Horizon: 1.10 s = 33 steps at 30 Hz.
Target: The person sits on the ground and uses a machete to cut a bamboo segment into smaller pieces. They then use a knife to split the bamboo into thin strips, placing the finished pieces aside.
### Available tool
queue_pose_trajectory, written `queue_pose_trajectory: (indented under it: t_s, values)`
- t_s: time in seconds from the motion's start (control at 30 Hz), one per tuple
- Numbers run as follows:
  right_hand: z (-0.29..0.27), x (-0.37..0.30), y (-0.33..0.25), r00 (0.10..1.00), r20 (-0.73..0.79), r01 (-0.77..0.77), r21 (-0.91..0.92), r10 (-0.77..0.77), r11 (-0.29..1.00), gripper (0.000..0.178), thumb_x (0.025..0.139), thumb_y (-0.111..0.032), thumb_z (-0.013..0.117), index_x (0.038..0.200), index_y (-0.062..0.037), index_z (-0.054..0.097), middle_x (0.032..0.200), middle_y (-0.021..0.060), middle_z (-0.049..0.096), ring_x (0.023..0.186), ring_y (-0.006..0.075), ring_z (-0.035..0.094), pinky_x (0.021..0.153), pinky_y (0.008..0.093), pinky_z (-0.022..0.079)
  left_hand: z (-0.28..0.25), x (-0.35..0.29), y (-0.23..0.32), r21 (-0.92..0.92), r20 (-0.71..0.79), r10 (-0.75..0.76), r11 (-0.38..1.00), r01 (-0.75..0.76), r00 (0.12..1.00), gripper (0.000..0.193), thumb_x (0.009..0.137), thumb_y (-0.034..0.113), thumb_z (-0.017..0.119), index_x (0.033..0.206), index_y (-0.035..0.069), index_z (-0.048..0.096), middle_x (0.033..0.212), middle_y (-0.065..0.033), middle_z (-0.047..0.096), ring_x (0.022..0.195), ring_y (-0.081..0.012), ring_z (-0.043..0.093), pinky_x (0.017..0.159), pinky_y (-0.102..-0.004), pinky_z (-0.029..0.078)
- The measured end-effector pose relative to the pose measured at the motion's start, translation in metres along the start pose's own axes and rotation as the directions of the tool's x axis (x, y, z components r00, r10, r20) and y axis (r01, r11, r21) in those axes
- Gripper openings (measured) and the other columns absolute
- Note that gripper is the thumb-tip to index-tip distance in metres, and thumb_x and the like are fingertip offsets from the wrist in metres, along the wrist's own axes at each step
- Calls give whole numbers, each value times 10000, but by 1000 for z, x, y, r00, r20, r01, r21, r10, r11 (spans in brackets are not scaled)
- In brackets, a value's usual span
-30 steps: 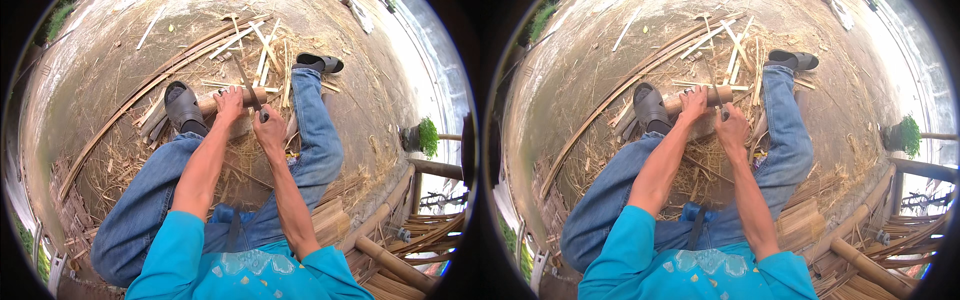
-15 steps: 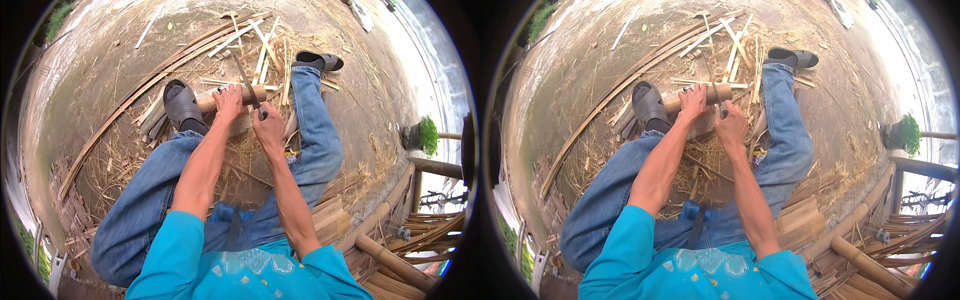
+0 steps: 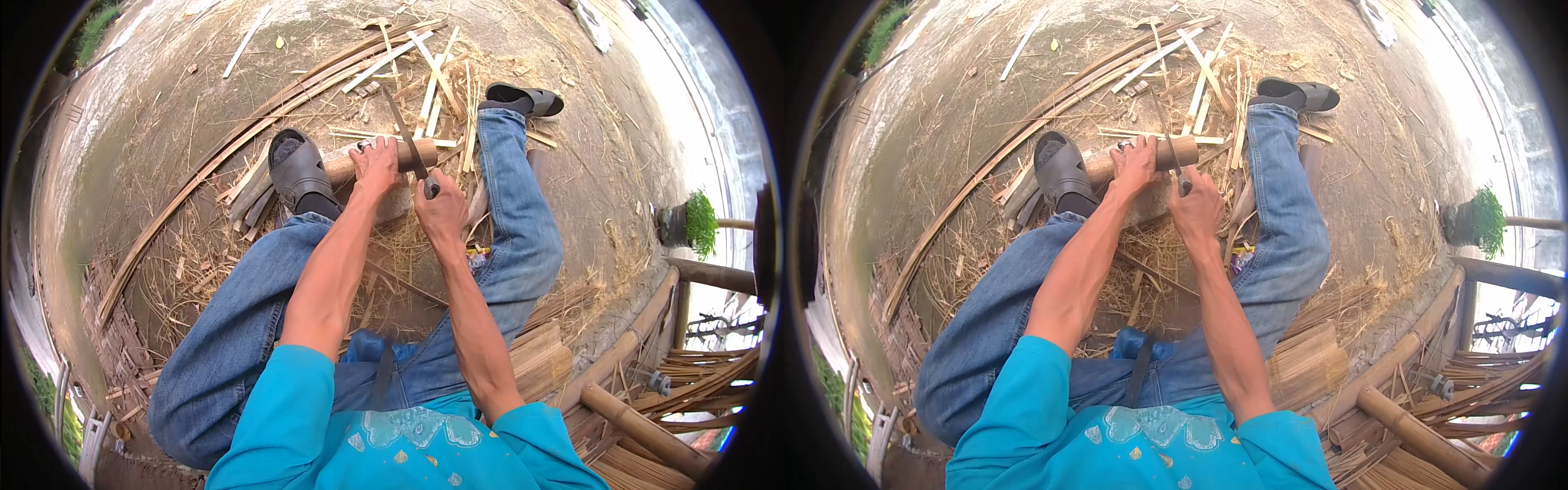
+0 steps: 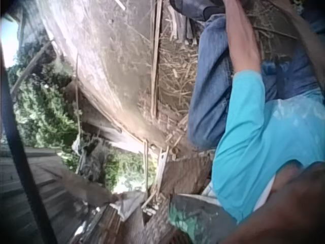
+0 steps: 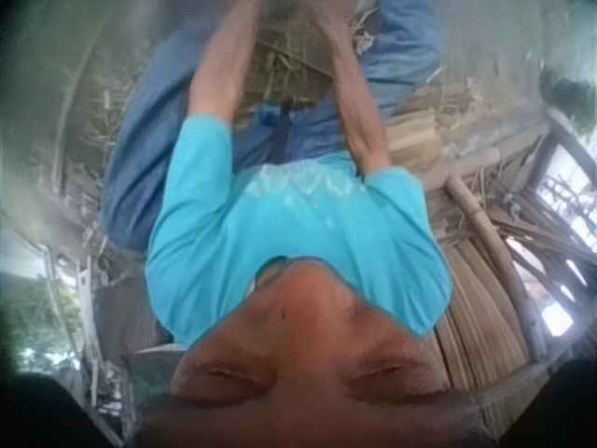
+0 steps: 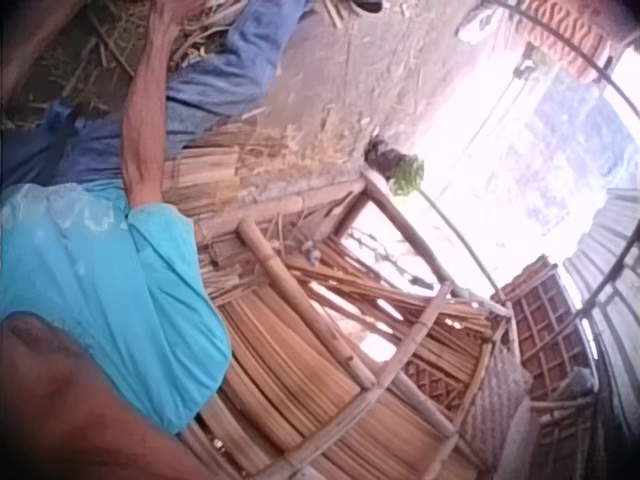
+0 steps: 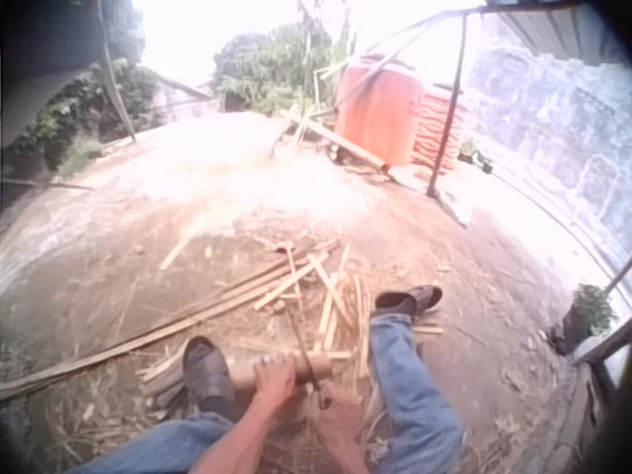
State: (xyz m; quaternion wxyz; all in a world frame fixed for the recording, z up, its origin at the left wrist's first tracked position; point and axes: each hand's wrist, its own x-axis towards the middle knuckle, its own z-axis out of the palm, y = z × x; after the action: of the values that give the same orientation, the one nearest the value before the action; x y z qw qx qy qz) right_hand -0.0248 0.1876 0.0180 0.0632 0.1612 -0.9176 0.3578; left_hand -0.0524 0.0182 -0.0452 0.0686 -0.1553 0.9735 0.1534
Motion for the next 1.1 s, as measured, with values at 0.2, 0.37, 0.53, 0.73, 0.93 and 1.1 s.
queue_pose_trajectory:
  t_s: [0.2,0.37,0.53,0.73,0.93,1.1]
  values:
    - [-80,-110,1,992,83,-90,-47,94,995,167,916,-207,713,928,-66,624,792,126,550,706,342,618,633,461,472,10,1,-8,-44,-2,-6,999,6,1000,790,692,354,921,1290,97,474,1276,-152,553,1152,-436,619,902,-691,371]
    - [-44,-68,9,999,27,-47,-11,48,999,198,917,-215,708,932,-43,612,825,152,585,748,387,638,656,485,484,13,-3,-3,40,-55,-12,999,15,998,814,697,362,905,1343,100,484,1273,-139,546,1124,-401,640,879,-670,375]
    - [-6,-16,2,1000,7,12,29,-12,1000,192,915,-210,698,961,-45,612,853,172,599,775,427,634,664,508,484,10,4,-8,32,-41,18,999,-17,999,870,698,362,905,1412,113,474,1306,-145,537,1118,-387,646,886,-667,369]
    - [-83,-117,1,992,70,-102,-9,103,995,181,915,-199,703,914,-48,603,794,152,542,716,383,611,631,491,460,7,4,-9,-24,-12,17,1000,-17,1000,820,686,396,918,1300,87,472,1286,-165,545,1129,-443,615,878,-662,368]
    - [-8,-23,10,1000,-2,12,45,-12,999,203,919,-217,706,927,-48,596,815,166,574,753,400,618,661,506,466,4,1,1,-13,-111,16,1000,-18,994,711,702,311,902,1262,103,516,1257,-127,566,1119,-389,643,870,-650,361]
    - [-20,-43,8,996,65,-54,4,53,999,200,916,-223,710,935,-53,606,829,159,578,743,398,621,659,504,477,4,3,-7,8,-38,-23,1000,23,999,832,671,360,935,1338,109,504,1301,-122,562,1138,-381,639,881,-652,368]
